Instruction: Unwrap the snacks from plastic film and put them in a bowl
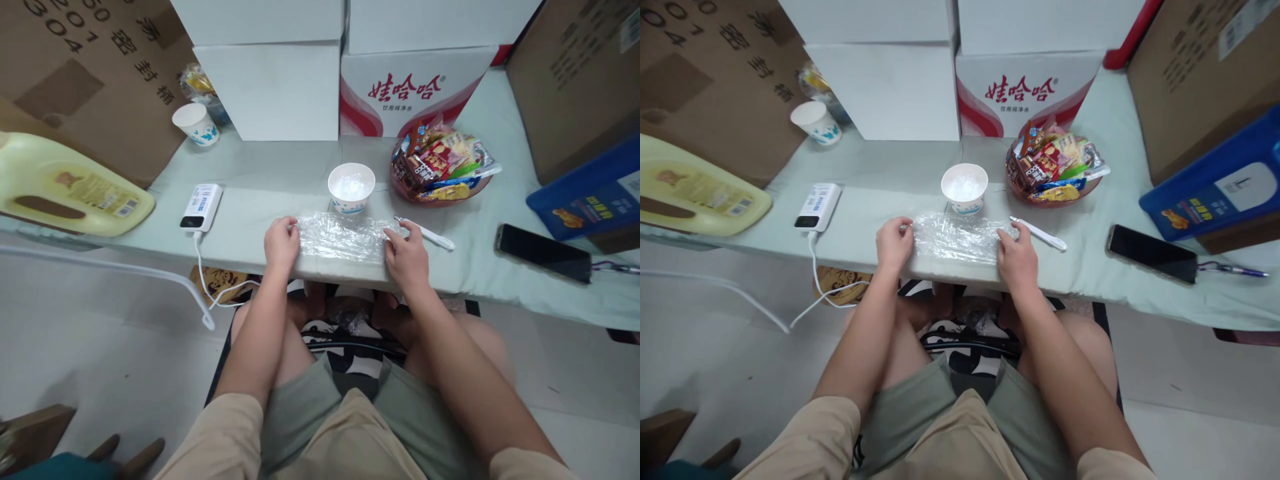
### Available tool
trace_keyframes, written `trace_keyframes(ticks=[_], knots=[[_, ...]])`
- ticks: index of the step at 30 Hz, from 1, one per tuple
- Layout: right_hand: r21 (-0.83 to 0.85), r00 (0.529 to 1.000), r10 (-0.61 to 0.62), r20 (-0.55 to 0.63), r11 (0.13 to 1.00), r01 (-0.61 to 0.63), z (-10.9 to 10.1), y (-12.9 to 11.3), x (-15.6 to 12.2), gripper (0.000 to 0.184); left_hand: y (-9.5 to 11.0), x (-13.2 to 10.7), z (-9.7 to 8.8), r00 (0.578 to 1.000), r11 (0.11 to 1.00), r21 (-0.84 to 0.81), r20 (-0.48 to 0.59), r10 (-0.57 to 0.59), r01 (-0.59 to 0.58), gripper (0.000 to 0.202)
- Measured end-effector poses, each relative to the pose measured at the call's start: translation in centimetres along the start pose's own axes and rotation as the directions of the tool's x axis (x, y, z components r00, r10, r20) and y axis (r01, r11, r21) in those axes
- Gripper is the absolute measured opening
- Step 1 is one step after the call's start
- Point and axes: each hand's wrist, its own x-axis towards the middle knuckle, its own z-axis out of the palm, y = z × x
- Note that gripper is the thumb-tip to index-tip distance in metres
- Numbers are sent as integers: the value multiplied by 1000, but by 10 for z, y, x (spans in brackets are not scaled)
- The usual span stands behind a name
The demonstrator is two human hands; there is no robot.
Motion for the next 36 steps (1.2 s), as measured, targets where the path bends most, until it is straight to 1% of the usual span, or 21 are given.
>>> trace_keyframes(ticks=[2, 4, 7, 11, 13, 15, 18, 20, 21, 23, 25, 27, 28, 30, 32, 33, 34, 35, 36], knots=[[-109, 999, -17, 29, 994, 20, -2, -3, -3, 34, 3, -3, -3, 999, 996, 83, 16, -34, 33, 26], [-192, 999, -24, 32, 981, 30, -4, -7, -6, 31, 4, -5, -6, 998, 990, 133, 32, -59, 54, 29], [-226, 999, -23, 50, 974, 34, -7, -10, -10, 29, 2, -7, -5, 999, 992, 120, 28, -38, 34, 35], [-173, 998, -29, 63, 984, 39, -7, -10, -9, 30, -6, 0, 4, 1000, 998, -65, -3, -3, 3, 40], [-145, 998, -35, 59, 989, 44, -6, -9, -9, 31, -8, 5, 8, 1000, 986, -165, -19, 12, -15, 44], [-127, 998, -33, 61, 991, 41, -6, -8, -14, 30, -7, 9, 10, 999, 967, -250, -12, 52, -53, 49], [-117, 992, -42, 122, 991, 57, -15, -2, -32, 34, -1, 11, 6, 991, 930, -359, 69, 116, -84, 50], [-102, 983, -83, 161, 990, 101, -26, 2, -47, 42, 3, 10, 1, 980, 897, -435, 133, 149, -77, 47], [-86, 981, -112, 157, 988, 127, -32, 3, -53, 45, 4, 9, -2, 974, 878, -474, 159, 162, -68, 45], [-31, 979, -176, 102, 983, 180, -43, 2, -57, 48, 5, 9, -6, 961, 836, -546, 203, 186, -47, 42], [47, 969, -242, 47, 970, 240, -49, -4, -47, 47, 6, 9, -8, 946, 789, -613, 237, 220, -30, 40], [131, 949, -310, 62, 945, 300, -46, -15, -27, 51, 9, 8, -11, 923, 728, -685, 273, 270, -11, 38], [172, 934, -342, 100, 931, 322, -42, -21, -15, 56, 12, 7, -12, 908, 695, -719, 294, 298, 5, 37], [241, 894, -392, 215, 909, 340, -33, -34, 10, 67, 18, 5, -14, 874, 639, -767, 346, 341, 54, 35], [284, 845, -415, 336, 901, 329, -25, -44, 30, 79, 23, 4, -15, 840, 612, -783, 402, 363, 110, 36], [292, 825, -413, 385, 903, 315, -22, -46, 36, 81, 24, 4, -16, 825, 594, -793, 421, 378, 132, 38], [298, 808, -403, 430, 908, 294, -20, -47, 39, 78, 25, 5, -17, 808, 578, -803, 435, 397, 148, 40], [306, 795, -386, 467, 915, 263, -18, -46, 39, 67, 24, 6, -18, 797, 559, -813, 440, 413, 160, 43], [321, 789, -365, 494, 920, 225, -18, -45, 37, 52, 23, 7, -19, 793, 540, -825, 436, 425, 165, 49]])
